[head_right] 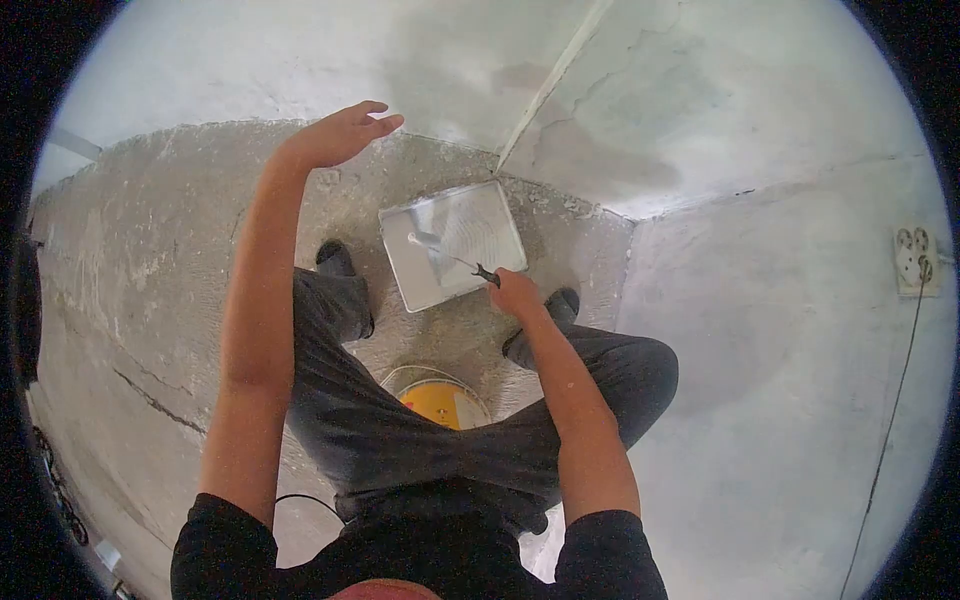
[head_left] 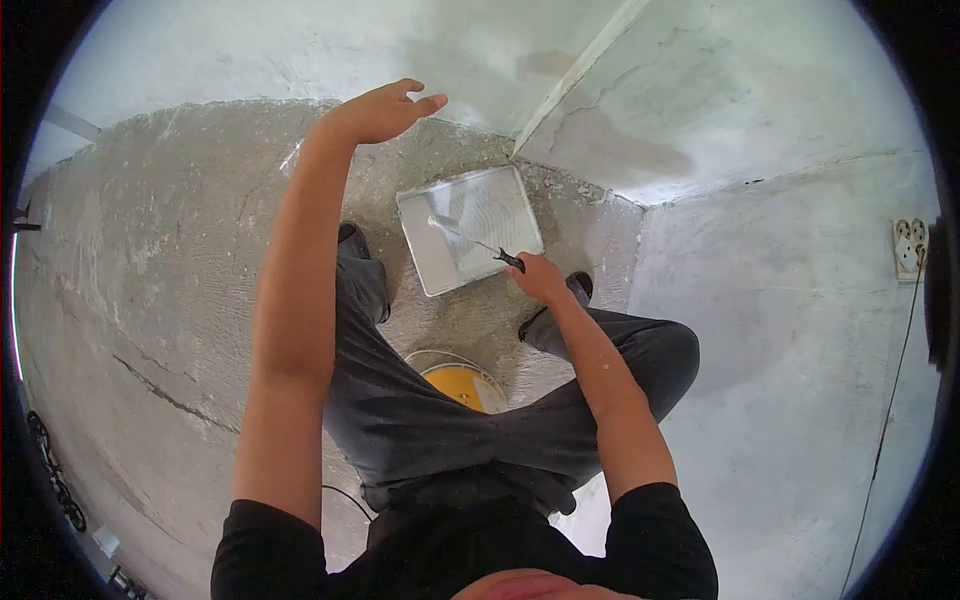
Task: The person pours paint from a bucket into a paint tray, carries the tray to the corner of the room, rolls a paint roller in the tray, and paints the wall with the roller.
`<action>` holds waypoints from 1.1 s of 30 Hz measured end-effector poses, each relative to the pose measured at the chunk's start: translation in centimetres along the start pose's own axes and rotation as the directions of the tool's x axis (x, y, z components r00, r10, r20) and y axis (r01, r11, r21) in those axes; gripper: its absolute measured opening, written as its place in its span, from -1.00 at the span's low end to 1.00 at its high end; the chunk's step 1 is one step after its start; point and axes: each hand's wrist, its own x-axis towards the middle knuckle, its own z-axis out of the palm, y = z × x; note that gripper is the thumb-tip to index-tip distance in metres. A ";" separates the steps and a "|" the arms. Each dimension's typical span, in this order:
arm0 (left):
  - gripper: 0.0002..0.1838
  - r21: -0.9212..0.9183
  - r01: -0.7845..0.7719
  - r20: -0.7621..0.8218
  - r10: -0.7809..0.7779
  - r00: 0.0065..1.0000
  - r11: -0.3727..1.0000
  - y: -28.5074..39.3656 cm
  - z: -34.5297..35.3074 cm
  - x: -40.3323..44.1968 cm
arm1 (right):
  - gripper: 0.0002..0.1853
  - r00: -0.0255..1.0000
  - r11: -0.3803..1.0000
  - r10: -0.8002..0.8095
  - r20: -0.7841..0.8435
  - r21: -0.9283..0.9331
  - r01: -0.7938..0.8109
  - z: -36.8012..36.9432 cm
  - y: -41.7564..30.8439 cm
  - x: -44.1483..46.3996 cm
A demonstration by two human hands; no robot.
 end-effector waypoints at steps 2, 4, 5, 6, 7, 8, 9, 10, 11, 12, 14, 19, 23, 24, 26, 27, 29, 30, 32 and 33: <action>-0.04 0.000 -0.004 0.000 0.004 1.000 1.000 -0.2 0.1 0.2 | -0.62 1.000 0.998 0.019 0.002 -0.052 -0.019 0.1 0.1 0.0; -0.03 0.002 -0.008 -0.002 0.008 1.000 1.000 -0.3 0.1 0.4 | -0.65 0.999 0.993 -0.032 0.006 -0.114 0.032 0.2 -0.1 0.0; -0.03 0.010 -0.029 0.016 0.028 0.999 1.000 -0.2 0.2 0.3 | -0.65 0.999 0.993 -0.033 0.004 -0.113 0.033 -0.2 -0.4 -0.5; -0.03 0.020 -0.052 0.025 0.051 0.998 0.998 0.0 -0.2 0.2 | -0.64 0.999 0.994 -0.043 -0.018 -0.106 0.041 -0.8 -0.9 -0.9; -0.03 0.027 -0.054 0.008 0.053 0.999 0.998 0.1 -0.5 0.2 | -0.64 0.997 0.994 -0.058 -0.042 -0.100 0.054 -1.5 -1.7 -0.8; -0.03 0.015 -0.034 0.004 0.034 0.999 0.999 0.3 -0.4 0.0 | -0.64 0.996 0.993 -0.070 -0.047 -0.099 0.065 -1.6 -1.8 -0.5; -0.03 0.001 -0.010 0.005 0.010 1.000 1.000 0.3 -0.2 -0.1 | -0.63 0.996 0.998 -0.053 -0.072 -0.033 0.051 -1.7 -1.6 -0.5; -0.02 0.007 -0.001 0.008 0.001 1.000 1.000 0.3 -0.2 -0.1 | -0.62 0.995 0.999 -0.033 -0.095 0.033 0.036 -1.7 -1.6 -0.3; -0.02 0.007 0.003 0.005 -0.003 1.000 1.000 0.1 -0.2 -0.1 | -0.62 0.995 0.999 -0.038 -0.094 0.033 0.041 -1.6 -1.6 0.0; -0.02 -0.005 -0.002 0.013 0.002 1.000 1.000 0.0 -0.2 0.0 | -0.62 0.996 0.999 -0.004 -0.085 0.053 0.008 -1.6 -1.5 0.2; -0.01 -0.022 -0.013 0.023 0.014 1.000 1.000 0.1 0.0 -0.2 | -0.62 0.996 0.997 0.037 -0.077 0.068 -0.032 -1.3 -0.5 0.5; -0.02 -0.006 -0.006 0.022 0.006 1.000 1.000 0.0 -0.3 -0.1 | -0.56 0.999 0.995 0.009 -0.031 0.096 -0.006 -0.2 1.0 1.0; -0.02 -0.020 0.007 0.011 -0.006 1.000 1.000 0.0 -0.1 -0.3 | -0.55 0.998 0.992 0.026 -0.065 0.122 -0.018 -0.8 0.1 1.1; -0.01 -0.018 0.013 0.013 -0.013 1.000 1.000 0.3 -0.3 -0.6 | -0.56 0.995 0.991 0.025 -0.097 0.133 -0.012 -0.6 0.2 1.4; -0.01 -0.015 0.020 0.016 -0.020 1.000 1.000 0.5 -0.3 -0.8 | -0.57 0.992 0.990 0.025 -0.127 0.144 -0.006 -0.7 0.0 1.4; 0.00 0.002 0.005 0.006 -0.005 1.000 1.000 0.4 -0.2 -0.7 | -0.56 0.992 0.987 0.014 -0.128 0.158 0.006 -1.1 -0.3 1.1; 0.01 0.012 -0.002 -0.002 0.002 1.000 1.000 0.2 -0.1 -0.5 | -0.55 0.993 0.986 0.001 -0.120 0.168 0.019 -1.2 -0.6 1.0; 0.01 0.005 -0.020 0.002 0.020 1.000 1.000 0.0 -0.1 -0.2 | -0.53 0.994 0.981 -0.014 -0.106 0.190 0.034 -1.0 -0.5 1.1; 0.02 -0.018 -0.026 0.003 0.026 1.000 1.000 -0.2 0.0 0.0 | -0.51 0.996 0.978 -0.036 -0.080 0.201 0.051 -0.9 -0.3 1.5; 0.03 0.012 -0.021 -0.001 0.021 1.000 1.000 -0.1 0.0 0.1 | -0.50 1.000 0.976 -0.011 -0.026 0.218 0.016 -1.1 -0.2 1.6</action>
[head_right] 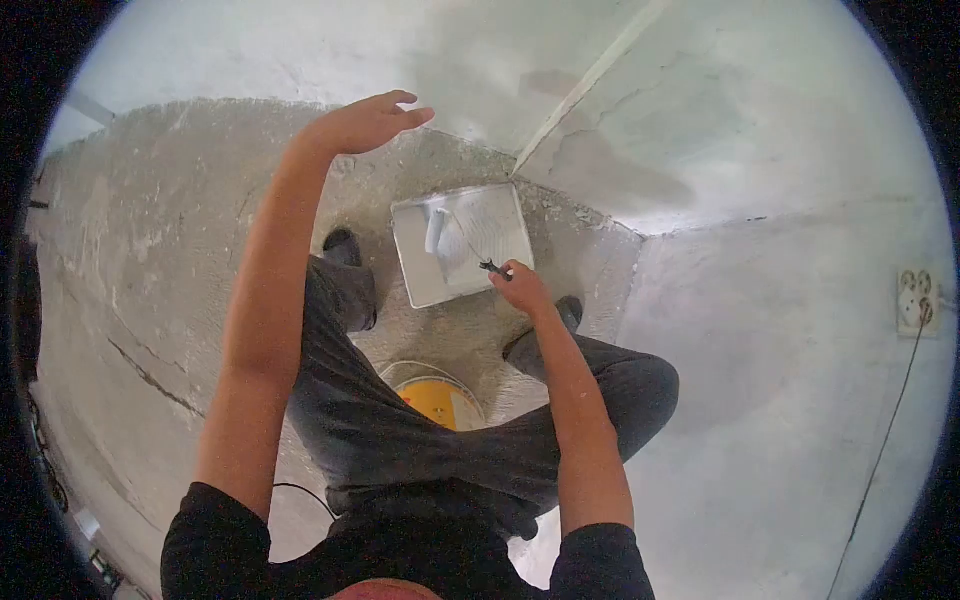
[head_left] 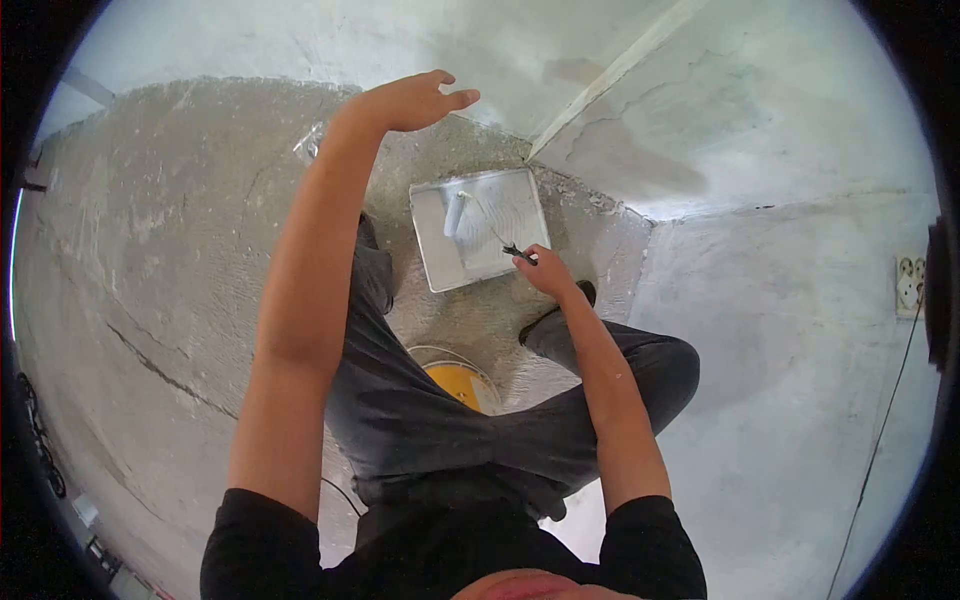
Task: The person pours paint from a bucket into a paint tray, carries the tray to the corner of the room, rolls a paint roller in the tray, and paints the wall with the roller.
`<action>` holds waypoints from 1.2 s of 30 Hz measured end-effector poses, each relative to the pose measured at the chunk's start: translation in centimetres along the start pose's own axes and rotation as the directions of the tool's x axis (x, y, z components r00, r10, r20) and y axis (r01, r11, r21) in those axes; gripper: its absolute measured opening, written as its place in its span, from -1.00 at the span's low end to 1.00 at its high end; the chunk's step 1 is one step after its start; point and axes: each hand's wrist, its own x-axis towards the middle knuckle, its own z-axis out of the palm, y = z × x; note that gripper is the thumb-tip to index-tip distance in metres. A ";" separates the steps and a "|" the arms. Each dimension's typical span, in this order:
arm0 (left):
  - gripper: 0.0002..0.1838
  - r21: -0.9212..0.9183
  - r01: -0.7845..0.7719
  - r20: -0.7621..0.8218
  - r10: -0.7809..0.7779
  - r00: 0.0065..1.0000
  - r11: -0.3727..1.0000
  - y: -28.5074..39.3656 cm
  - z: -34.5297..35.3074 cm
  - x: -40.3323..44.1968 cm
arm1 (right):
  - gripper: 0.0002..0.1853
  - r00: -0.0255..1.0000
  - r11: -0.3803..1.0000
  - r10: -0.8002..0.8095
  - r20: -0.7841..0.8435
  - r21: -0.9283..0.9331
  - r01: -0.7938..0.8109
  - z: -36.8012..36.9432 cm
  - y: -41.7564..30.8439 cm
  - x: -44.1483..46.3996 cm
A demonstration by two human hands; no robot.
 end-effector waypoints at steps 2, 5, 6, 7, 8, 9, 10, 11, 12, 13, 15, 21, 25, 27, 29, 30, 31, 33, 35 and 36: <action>0.04 0.015 0.007 -0.008 -0.007 1.000 1.000 0.0 0.0 -0.2 | -0.49 0.998 0.999 0.037 0.051 -0.001 -0.037 -0.3 0.6 -0.2; 0.05 0.027 -0.009 0.000 0.009 1.000 1.000 -0.1 -0.1 -0.4 | -0.44 0.983 0.993 0.113 0.141 0.025 -0.117 1.8 5.5 0.8; 0.05 0.021 -0.013 -0.008 0.013 1.000 1.000 -0.1 -0.2 -0.5 | -0.40 0.970 0.984 0.173 0.169 0.016 -0.178 2.8 8.6 1.5; 0.05 0.014 -0.014 -0.015 0.014 1.000 1.000 -0.2 -0.1 -0.6 | -0.37 0.952 0.971 0.232 0.197 0.003 -0.238 3.1 10.4 1.6; 0.05 0.008 -0.004 -0.015 0.004 1.000 1.000 -0.3 0.1 -0.7 | -0.37 0.951 0.972 0.231 0.206 -0.004 -0.235 2.7 10.6 0.8; 0.04 0.027 -0.007 -0.022 0.008 1.000 1.000 -0.4 0.1 -0.5 | -0.36 0.949 0.970 0.235 0.210 -0.109 -0.216 1.7 10.1 0.0; 0.04 0.047 -0.010 -0.028 0.012 1.000 0.999 -0.5 0.0 -0.5 | -0.34 0.948 0.958 0.238 0.211 -0.212 -0.194 0.9 9.3 -0.6; 0.04 0.044 -0.005 -0.031 0.007 0.999 0.999 -0.8 0.0 -0.4 | -0.34 0.948 0.958 0.236 0.214 -0.216 -0.189 0.6 8.7 -0.7; 0.03 0.036 -0.012 -0.039 0.014 0.999 0.999 -1.1 0.0 -0.2 | -0.36 0.955 0.951 0.229 0.188 -0.254 -0.178 0.4 7.9 -0.7; 0.02 0.029 -0.020 -0.046 0.022 0.999 0.999 -1.3 0.0 -0.1 | -0.38 0.962 0.942 0.222 0.162 -0.291 -0.168 0.3 7.0 -0.6; 0.02 0.035 -0.018 -0.054 0.020 0.998 0.999 -1.6 0.1 0.0 | -0.39 0.968 0.940 0.207 0.143 -0.305 -0.156 0.2 4.5 -0.2; -0.01 0.043 -0.007 -0.072 0.010 0.997 0.999 -1.0 -0.2 -0.7 | -0.39 0.993 0.959 0.118 -0.011 -0.258 -0.117 4.4 -0.5 1.6; -0.02 0.019 -0.014 -0.063 0.015 0.998 1.000 -1.9 0.1 -0.1 | -0.37 0.984 0.945 0.167 -0.058 -0.275 -0.176 4.2 -0.9 0.7; -0.02 0.012 -0.006 -0.067 0.007 0.998 1.000 -1.5 -0.3 -0.8 | -0.35 0.980 0.937 0.197 -0.040 -0.288 -0.200 3.4 1.0 -0.7; -0.02 0.002 0.009 -0.070 -0.009 0.997 1.000 -1.5 -0.7 -1.5 | -0.33 0.974 0.927 0.224 -0.017 -0.305 -0.218 2.8 2.6 -2.2; -0.02 0.007 0.001 -0.068 -0.001 0.998 1.000 -1.4 -0.8 -1.5 | -0.35 0.972 0.913 0.232 -0.031 -0.339 -0.229 2.4 3.2 -2.8; -0.03 0.011 -0.005 -0.068 0.005 0.998 1.000 -1.3 -0.9 -1.6 | -0.36 0.970 0.897 0.238 -0.045 -0.374 -0.237 2.2 3.6 -3.0; -0.03 0.014 -0.004 -0.076 0.005 0.997 1.000 -0.9 -0.8 -1.4 | -0.32 0.971 0.896 0.236 -0.037 -0.379 -0.232 2.4 3.2 -2.3; -0.03 0.023 -0.010 -0.080 0.012 0.997 1.000 -1.1 -0.8 -1.2 | -0.29 0.971 0.896 0.238 -0.034 -0.377 -0.233 3.5 2.6 -0.7; -0.02 0.022 -0.035 -0.082 0.037 0.996 0.999 -1.5 -0.7 -0.5 | -0.32 0.978 0.914 0.205 -0.046 -0.349 -0.208 4.4 2.2 1.0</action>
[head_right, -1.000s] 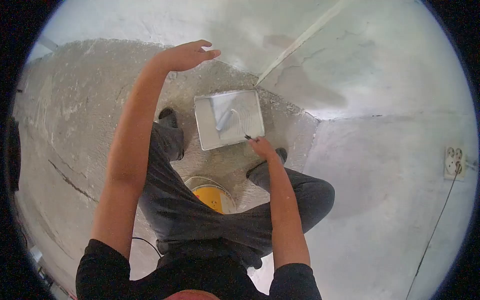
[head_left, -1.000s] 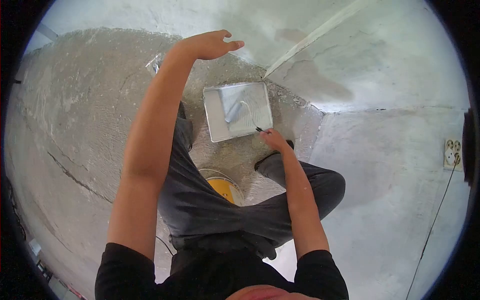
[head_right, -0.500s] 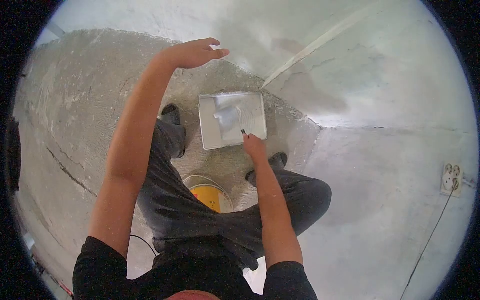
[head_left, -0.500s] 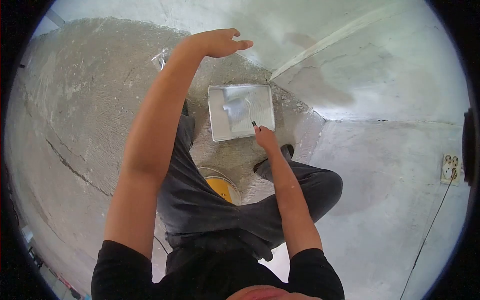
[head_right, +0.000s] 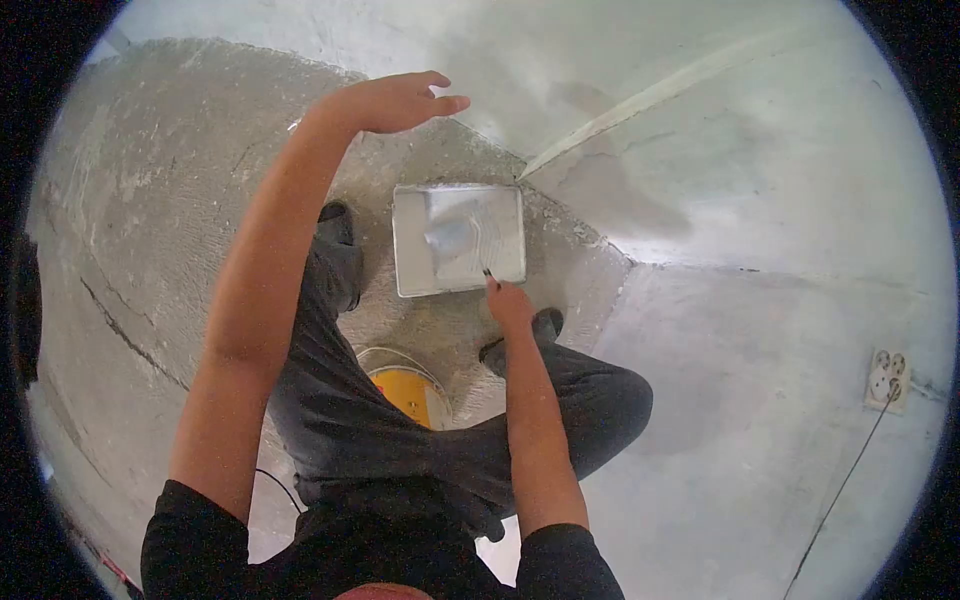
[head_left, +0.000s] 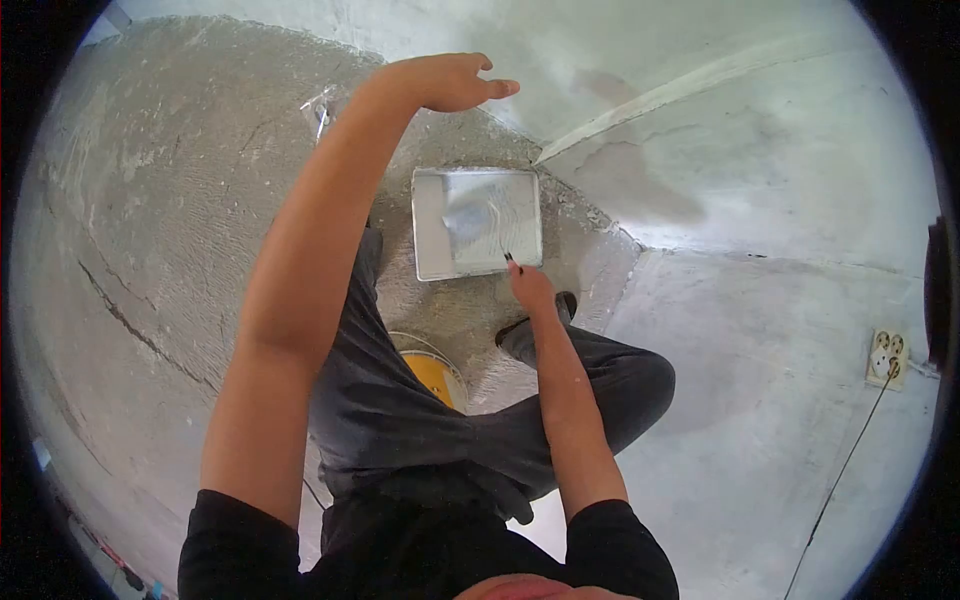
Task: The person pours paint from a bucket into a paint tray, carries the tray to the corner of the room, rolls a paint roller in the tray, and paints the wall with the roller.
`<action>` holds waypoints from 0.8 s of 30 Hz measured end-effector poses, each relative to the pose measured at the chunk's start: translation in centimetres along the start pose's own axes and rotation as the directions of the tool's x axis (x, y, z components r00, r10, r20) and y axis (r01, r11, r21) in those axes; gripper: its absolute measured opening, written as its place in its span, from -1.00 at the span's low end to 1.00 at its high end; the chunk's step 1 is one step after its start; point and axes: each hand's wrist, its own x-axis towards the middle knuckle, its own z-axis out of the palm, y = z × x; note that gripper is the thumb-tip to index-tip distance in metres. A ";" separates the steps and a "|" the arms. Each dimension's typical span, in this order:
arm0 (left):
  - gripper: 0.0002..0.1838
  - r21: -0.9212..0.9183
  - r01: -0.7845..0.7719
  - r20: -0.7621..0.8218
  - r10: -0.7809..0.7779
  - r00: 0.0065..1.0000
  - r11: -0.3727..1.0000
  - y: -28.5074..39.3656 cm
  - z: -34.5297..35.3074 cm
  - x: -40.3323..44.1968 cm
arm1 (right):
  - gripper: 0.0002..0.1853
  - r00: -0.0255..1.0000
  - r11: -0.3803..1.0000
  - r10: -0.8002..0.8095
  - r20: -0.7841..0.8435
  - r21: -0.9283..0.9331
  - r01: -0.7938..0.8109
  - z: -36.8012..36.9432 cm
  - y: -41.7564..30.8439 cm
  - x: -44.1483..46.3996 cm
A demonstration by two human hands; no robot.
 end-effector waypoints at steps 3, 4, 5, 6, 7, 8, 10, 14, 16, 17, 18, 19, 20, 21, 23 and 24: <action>0.00 0.023 -0.039 0.003 0.039 0.999 0.999 -1.0 0.6 0.9 | -0.39 0.999 0.997 -0.029 -0.036 0.064 0.031 -0.9 -3.8 -0.2; 0.01 0.045 -0.046 -0.013 0.047 0.999 0.998 -1.1 0.6 1.2 | -0.43 0.997 0.995 -0.047 -0.058 0.086 0.052 -1.9 -4.9 -0.9; 0.01 0.020 -0.012 0.034 0.011 0.999 1.000 -0.3 0.0 0.7 | -0.43 0.997 0.995 -0.024 -0.067 0.092 0.030 -1.9 -5.2 -1.7; 0.01 0.017 -0.038 0.038 0.037 0.999 0.999 0.0 -0.1 0.6 | -0.46 0.995 0.994 -0.030 -0.093 0.099 0.039 -2.1 -5.3 -2.2; 0.00 0.028 -0.026 0.035 0.025 0.999 0.999 0.2 -0.1 0.6 | -0.50 0.992 0.994 -0.037 -0.117 0.103 0.049 -2.5 -5.1 -2.8; 0.00 0.040 -0.014 0.032 0.013 0.999 0.999 0.5 0.0 0.6 | -0.50 0.991 0.994 -0.017 -0.132 0.101 0.030 -2.2 -4.2 -3.1; 0.00 0.023 -0.018 0.042 0.017 0.999 1.000 1.4 0.2 0.3 | -0.49 0.990 0.992 -0.075 -0.116 0.087 0.086 -1.0 -2.3 -3.0; 0.00 -0.049 -0.004 0.093 0.008 0.996 0.999 1.8 1.1 0.9 | -0.50 0.993 0.991 -0.054 -0.101 0.116 0.066 -0.8 -1.4 -4.2; -0.01 -0.042 -0.006 0.099 0.010 0.995 0.999 2.4 1.0 0.6 | -0.51 0.987 0.992 -0.042 -0.158 0.114 0.060 0.3 -1.0 -3.9; -0.01 -0.043 -0.002 0.109 0.007 0.994 0.999 2.8 1.0 0.4 | -0.51 0.985 0.991 -0.040 -0.169 0.119 0.061 0.0 -1.3 -4.0; -0.01 -0.036 -0.012 0.105 0.016 0.994 0.999 3.2 0.9 0.4 | -0.52 0.993 0.993 -0.007 -0.114 0.119 0.020 -0.4 -1.6 -4.1; -0.03 -0.016 0.018 0.096 -0.016 0.995 1.000 3.6 0.8 0.3 | -0.53 0.998 0.993 0.026 -0.057 0.118 -0.019 -0.8 -2.0 -4.1; -0.04 0.005 0.050 0.088 -0.050 0.995 0.999 3.9 0.8 0.0 | -0.53 0.998 0.992 0.027 -0.064 0.127 -0.019 -1.0 -1.9 -3.9; -0.04 0.016 0.047 0.088 -0.048 0.995 0.999 4.2 0.6 -0.2 | -0.54 0.999 0.993 0.026 -0.045 0.120 -0.020 -1.0 -1.9 -3.9; -0.07 -0.101 -0.027 0.104 0.037 0.994 0.995 4.9 0.2 -1.0 | -0.55 0.999 0.992 0.026 -0.037 0.126 -0.021 -0.3 -1.8 -3.8; -0.07 -0.088 -0.047 0.102 0.056 0.993 0.995 4.5 0.5 -1.1 | -0.55 0.997 0.990 0.008 -0.073 0.144 0.002 0.4 -1.4 -3.8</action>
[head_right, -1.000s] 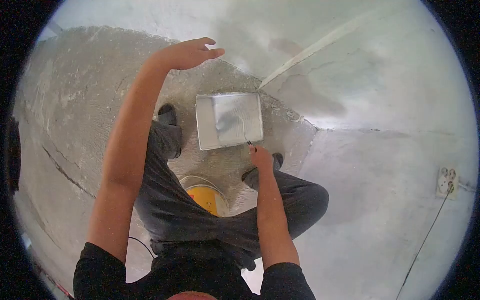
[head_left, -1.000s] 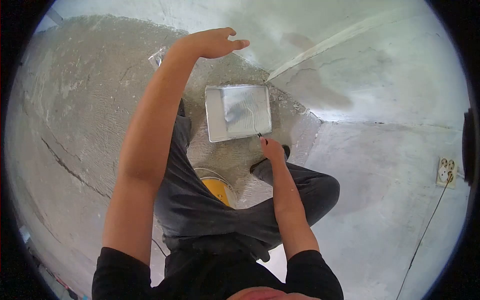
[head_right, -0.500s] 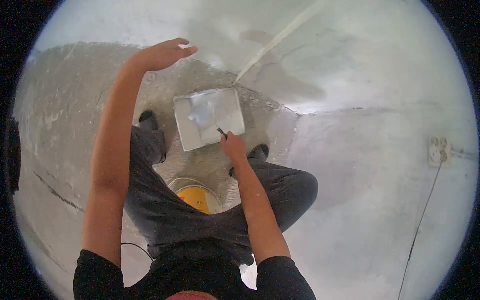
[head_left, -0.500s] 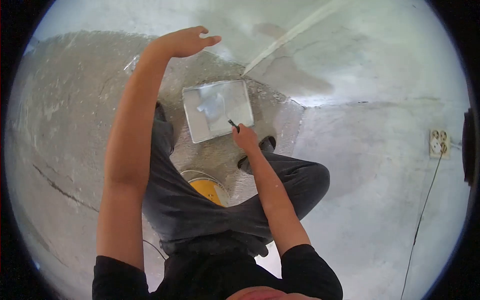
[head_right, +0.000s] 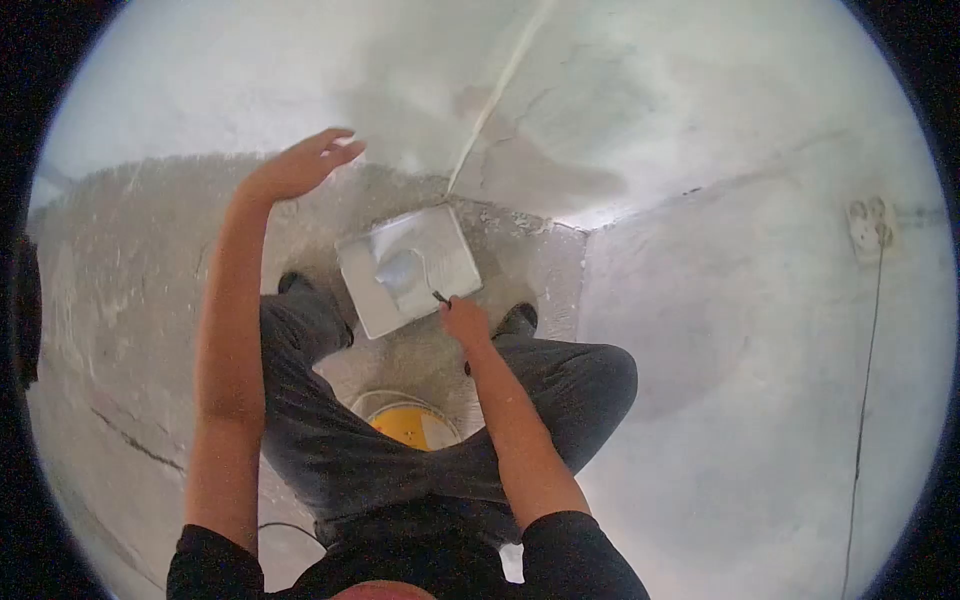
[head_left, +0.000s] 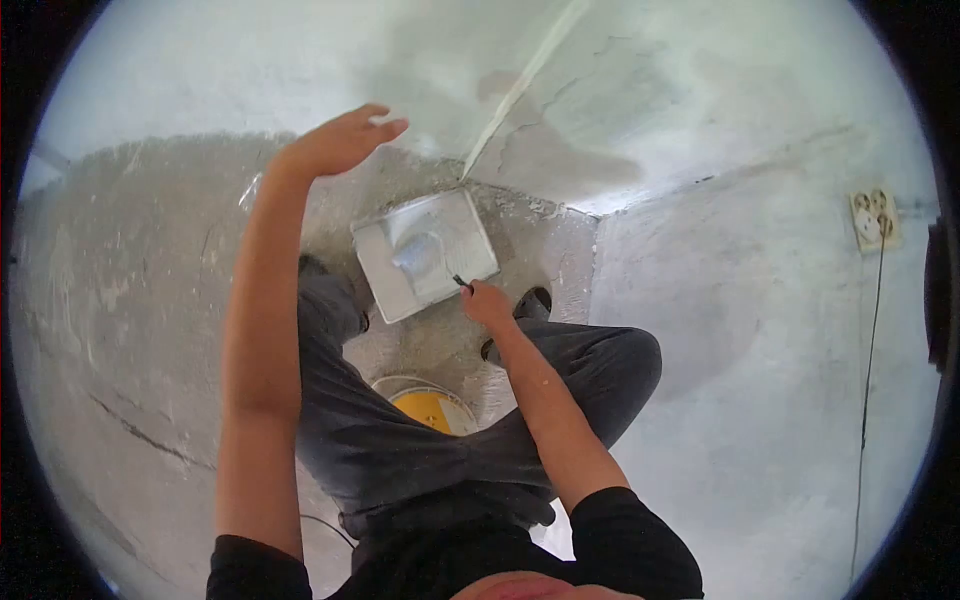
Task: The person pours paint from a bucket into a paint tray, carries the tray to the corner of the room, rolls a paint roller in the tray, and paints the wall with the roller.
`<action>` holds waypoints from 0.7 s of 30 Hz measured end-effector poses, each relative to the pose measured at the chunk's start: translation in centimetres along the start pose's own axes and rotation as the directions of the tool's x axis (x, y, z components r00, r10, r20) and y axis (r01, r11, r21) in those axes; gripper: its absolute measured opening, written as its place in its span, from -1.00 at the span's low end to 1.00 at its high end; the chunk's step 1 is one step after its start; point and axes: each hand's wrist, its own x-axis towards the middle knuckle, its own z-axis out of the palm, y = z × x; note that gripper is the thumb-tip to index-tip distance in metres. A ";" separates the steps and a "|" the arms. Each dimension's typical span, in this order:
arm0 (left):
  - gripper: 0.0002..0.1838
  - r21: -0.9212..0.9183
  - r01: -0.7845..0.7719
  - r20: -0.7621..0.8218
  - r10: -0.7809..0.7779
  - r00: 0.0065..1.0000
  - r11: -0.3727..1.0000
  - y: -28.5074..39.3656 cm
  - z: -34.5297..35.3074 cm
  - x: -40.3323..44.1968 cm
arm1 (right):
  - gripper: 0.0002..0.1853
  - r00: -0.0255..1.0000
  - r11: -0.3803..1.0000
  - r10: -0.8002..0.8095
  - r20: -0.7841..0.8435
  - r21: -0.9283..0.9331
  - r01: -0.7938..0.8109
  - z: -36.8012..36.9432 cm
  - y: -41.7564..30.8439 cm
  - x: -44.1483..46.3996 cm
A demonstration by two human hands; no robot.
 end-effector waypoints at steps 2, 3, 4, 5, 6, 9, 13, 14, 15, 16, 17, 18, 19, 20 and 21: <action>-0.08 0.081 0.017 0.016 -0.018 1.000 0.997 -1.5 0.7 1.0 | -0.56 0.997 0.999 0.012 -0.081 0.036 -0.009 -0.4 0.7 0.5; -0.09 0.084 0.052 0.036 -0.055 0.998 0.995 -1.3 0.9 1.0 | -0.56 0.998 0.999 -0.004 -0.061 0.033 0.006 -0.6 0.7 0.2; -0.10 0.087 0.088 0.053 -0.093 0.994 0.992 -1.0 1.0 1.1 | -0.55 0.999 0.999 -0.022 -0.043 0.027 0.024 -1.2 1.1 -0.1; -0.10 0.067 0.053 0.057 -0.057 0.997 0.996 -1.6 1.2 1.9 | -0.55 0.996 0.999 0.000 -0.085 0.038 0.003 -1.8 1.6 -0.2; -0.10 0.049 0.020 0.056 -0.023 0.998 0.999 -1.8 1.6 2.6 | -0.54 0.995 1.000 -0.019 -0.101 0.021 0.021 -2.2 1.9 -0.5; -0.05 0.036 0.016 0.068 -0.018 0.998 0.999 1.3 1.3 2.1 | -0.53 0.987 0.998 -0.013 -0.157 0.063 0.023 -4.2 2.2 -2.0; -0.05 0.014 0.002 0.089 -0.003 0.996 1.000 3.6 1.9 2.9 | -0.50 0.960 0.964 0.075 -0.271 0.266 0.000 -7.0 4.0 -3.4; -0.05 0.014 -0.013 0.085 0.012 0.996 1.000 4.2 2.0 3.0 | -0.50 0.955 0.965 0.079 -0.285 0.263 -0.001 -7.0 4.5 -3.7; -0.06 0.009 -0.004 0.075 0.004 0.997 1.000 4.6 2.3 3.1 | -0.48 0.906 0.959 0.123 -0.404 0.283 -0.004 -6.8 5.0 -3.9; -0.06 0.003 0.009 0.066 -0.009 0.998 1.000 5.0 2.7 3.2 | -0.47 0.843 0.953 0.166 -0.511 0.302 -0.004 -6.8 5.6 -4.0; -0.06 -0.001 0.005 0.065 -0.005 0.998 1.000 5.1 3.2 3.7 | -0.47 0.842 0.955 0.165 -0.514 0.298 -0.005 -7.2 6.2 -4.1; -0.06 -0.018 -0.022 0.075 0.023 0.997 1.000 5.5 3.8 4.3 | -0.47 0.845 0.933 0.226 -0.485 0.356 -0.046 -7.6 7.0 -4.1; -0.05 -0.036 -0.049 0.082 0.052 0.995 0.998 5.2 4.0 4.4 | -0.47 0.845 0.908 0.283 -0.454 0.410 -0.084 -7.6 7.4 -4.2; -0.05 -0.035 -0.043 0.078 0.045 0.996 0.998 5.6 4.1 3.9 | -0.47 0.848 0.908 0.278 -0.451 0.410 -0.079 -7.4 7.8 -4.1; -0.05 -0.019 -0.062 0.091 0.064 0.994 0.998 6.4 4.3 3.4 | -0.50 0.824 0.873 0.299 -0.482 0.487 -0.032 -7.3 8.4 -3.8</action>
